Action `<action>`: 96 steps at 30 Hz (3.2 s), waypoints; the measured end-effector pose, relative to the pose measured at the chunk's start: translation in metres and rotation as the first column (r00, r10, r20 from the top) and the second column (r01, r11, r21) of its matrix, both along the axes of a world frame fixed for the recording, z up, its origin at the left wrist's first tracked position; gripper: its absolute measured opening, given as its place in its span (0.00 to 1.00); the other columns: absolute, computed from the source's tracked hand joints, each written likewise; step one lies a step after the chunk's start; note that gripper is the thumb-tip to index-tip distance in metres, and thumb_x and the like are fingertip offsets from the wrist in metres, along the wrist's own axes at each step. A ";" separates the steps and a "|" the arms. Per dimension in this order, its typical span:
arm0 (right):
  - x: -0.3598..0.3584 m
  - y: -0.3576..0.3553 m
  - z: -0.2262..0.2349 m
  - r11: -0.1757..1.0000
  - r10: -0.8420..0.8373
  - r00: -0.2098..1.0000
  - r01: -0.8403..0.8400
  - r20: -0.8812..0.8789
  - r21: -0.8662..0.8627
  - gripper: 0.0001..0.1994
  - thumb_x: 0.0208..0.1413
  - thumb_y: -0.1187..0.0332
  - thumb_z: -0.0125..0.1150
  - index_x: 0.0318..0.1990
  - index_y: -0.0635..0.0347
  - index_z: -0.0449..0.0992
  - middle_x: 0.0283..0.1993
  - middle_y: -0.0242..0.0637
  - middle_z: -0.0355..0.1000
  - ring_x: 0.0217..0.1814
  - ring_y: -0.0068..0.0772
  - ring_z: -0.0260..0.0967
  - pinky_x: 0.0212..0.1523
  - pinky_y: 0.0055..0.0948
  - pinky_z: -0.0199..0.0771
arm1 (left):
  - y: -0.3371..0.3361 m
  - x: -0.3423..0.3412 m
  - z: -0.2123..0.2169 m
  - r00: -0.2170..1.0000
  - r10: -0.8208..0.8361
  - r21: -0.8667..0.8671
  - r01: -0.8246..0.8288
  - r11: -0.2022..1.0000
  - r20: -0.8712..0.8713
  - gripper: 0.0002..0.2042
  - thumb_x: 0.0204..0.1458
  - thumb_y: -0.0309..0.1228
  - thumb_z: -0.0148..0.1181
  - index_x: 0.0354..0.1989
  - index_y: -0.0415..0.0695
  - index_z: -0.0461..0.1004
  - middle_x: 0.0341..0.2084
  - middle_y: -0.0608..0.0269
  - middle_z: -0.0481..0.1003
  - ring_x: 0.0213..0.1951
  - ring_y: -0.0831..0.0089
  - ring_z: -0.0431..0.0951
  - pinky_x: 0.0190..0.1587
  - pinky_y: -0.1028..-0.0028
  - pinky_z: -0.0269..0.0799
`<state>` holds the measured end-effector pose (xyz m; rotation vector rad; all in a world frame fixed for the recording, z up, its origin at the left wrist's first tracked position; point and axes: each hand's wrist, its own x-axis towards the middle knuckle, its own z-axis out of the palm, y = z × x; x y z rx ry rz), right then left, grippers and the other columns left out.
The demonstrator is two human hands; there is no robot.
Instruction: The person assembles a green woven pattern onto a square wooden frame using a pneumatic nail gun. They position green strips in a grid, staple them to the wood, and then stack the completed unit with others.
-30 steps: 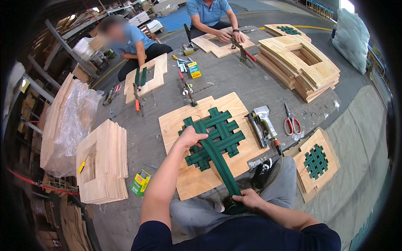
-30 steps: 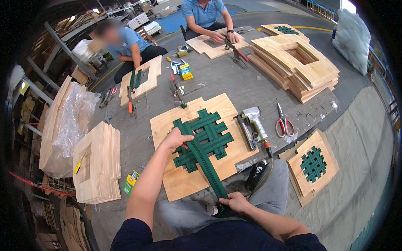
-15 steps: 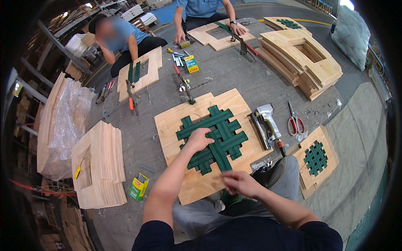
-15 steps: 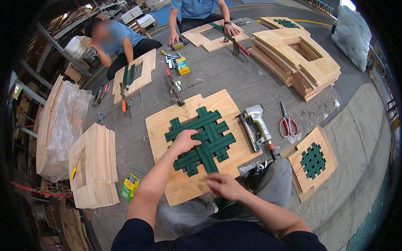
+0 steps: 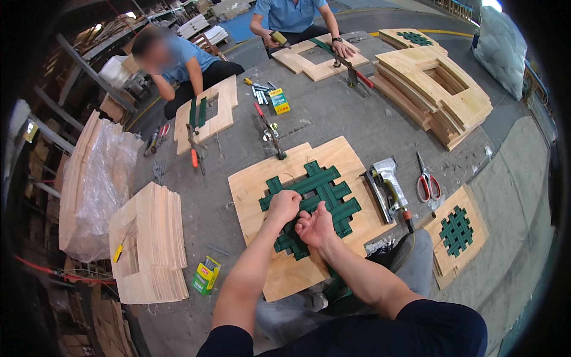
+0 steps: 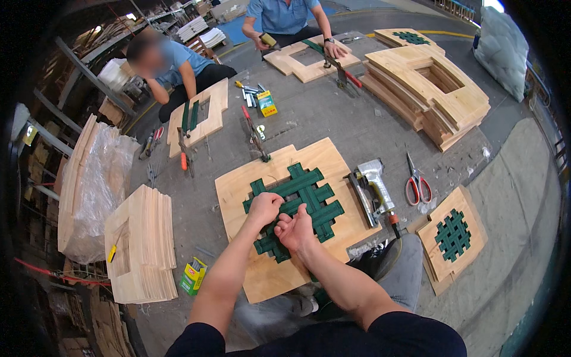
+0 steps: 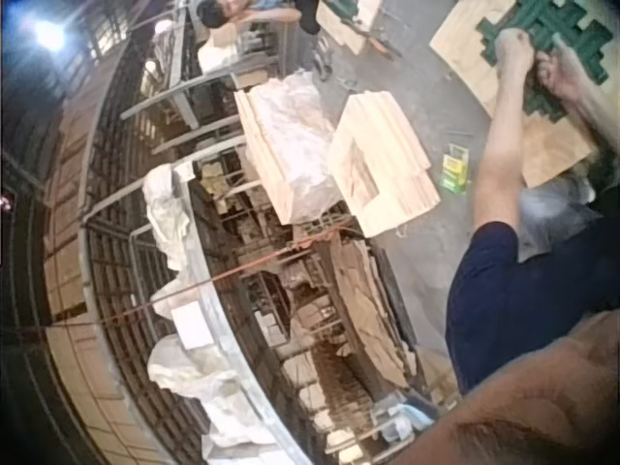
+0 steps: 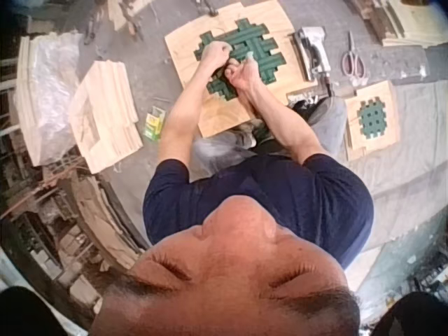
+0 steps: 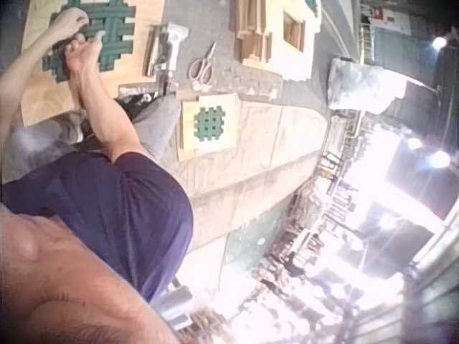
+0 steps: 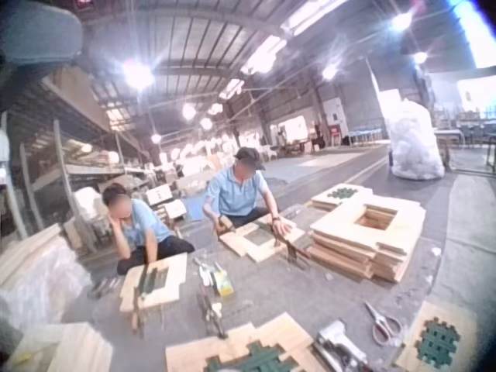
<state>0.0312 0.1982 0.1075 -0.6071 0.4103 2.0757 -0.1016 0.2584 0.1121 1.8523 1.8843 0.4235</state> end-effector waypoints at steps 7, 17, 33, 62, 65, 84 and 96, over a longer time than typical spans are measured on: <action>0.013 0.020 -0.006 0.999 0.006 1.000 -0.006 -0.009 0.034 0.31 0.72 0.37 0.35 0.67 0.51 0.54 0.31 0.32 0.68 0.23 0.29 0.62 0.32 0.33 0.71 | 0.029 0.023 0.009 0.937 0.177 -0.338 -0.068 0.939 0.302 0.07 0.54 0.29 0.69 0.34 0.38 0.82 0.20 0.62 0.79 0.18 0.72 0.79 0.20 0.70 0.73; 0.061 -0.079 -0.007 0.743 0.043 0.669 -0.518 0.742 0.424 0.16 0.73 0.62 0.54 0.56 0.66 0.75 0.33 0.29 0.71 0.30 0.21 0.69 0.33 0.25 0.75 | 0.065 -0.011 0.033 0.445 0.460 -0.490 -0.054 0.870 0.768 0.12 0.69 0.40 0.51 0.48 0.43 0.71 0.32 0.60 0.80 0.24 0.67 0.82 0.21 0.70 0.77; 0.056 0.095 0.016 0.367 -0.772 -0.017 -0.829 0.635 0.423 0.10 0.60 0.70 0.66 0.47 0.65 0.81 0.43 0.41 0.78 0.35 0.30 0.77 0.40 0.29 0.77 | 0.028 0.005 0.027 0.363 0.449 -0.482 -0.002 0.876 0.816 0.13 0.70 0.38 0.51 0.53 0.43 0.72 0.40 0.55 0.80 0.36 0.60 0.85 0.37 0.65 0.82; 0.044 0.087 0.031 0.181 -0.881 0.066 -0.869 0.469 0.461 0.05 0.57 0.74 0.68 0.40 0.58 0.82 0.40 0.41 0.76 0.40 0.48 0.77 0.40 0.39 0.78 | -0.010 0.004 0.016 0.914 0.031 0.360 -0.191 0.913 0.406 0.05 0.58 0.27 0.65 0.40 0.40 0.78 0.37 0.61 0.80 0.28 0.74 0.83 0.31 0.72 0.77; 0.035 0.098 0.028 0.166 -0.876 0.047 -0.905 0.480 0.391 0.04 0.58 0.72 0.67 0.40 0.57 0.82 0.42 0.42 0.76 0.41 0.50 0.77 0.41 0.41 0.78 | -0.002 0.000 0.012 0.929 0.077 0.425 -0.238 0.873 0.361 0.05 0.57 0.28 0.65 0.37 0.41 0.80 0.38 0.58 0.80 0.32 0.66 0.83 0.36 0.67 0.78; 0.006 0.182 -0.016 0.401 -0.680 -0.243 -0.913 0.691 0.073 0.10 0.58 0.62 0.64 0.41 0.55 0.86 0.40 0.44 0.81 0.43 0.51 0.80 0.45 0.45 0.79 | 0.000 0.013 -0.027 0.964 0.036 0.331 0.054 0.942 -0.262 0.28 0.69 0.46 0.44 0.73 0.45 0.62 0.74 0.59 0.59 0.75 0.44 0.51 0.75 0.41 0.41; 0.017 0.206 0.009 0.172 -0.606 -0.201 -0.978 0.769 -0.120 0.10 0.53 0.64 0.69 0.39 0.59 0.86 0.37 0.48 0.83 0.40 0.48 0.81 0.44 0.41 0.80 | -0.001 0.016 -0.026 0.952 0.039 0.279 0.049 0.959 -0.302 0.28 0.69 0.48 0.43 0.74 0.47 0.60 0.76 0.62 0.56 0.76 0.44 0.50 0.76 0.40 0.38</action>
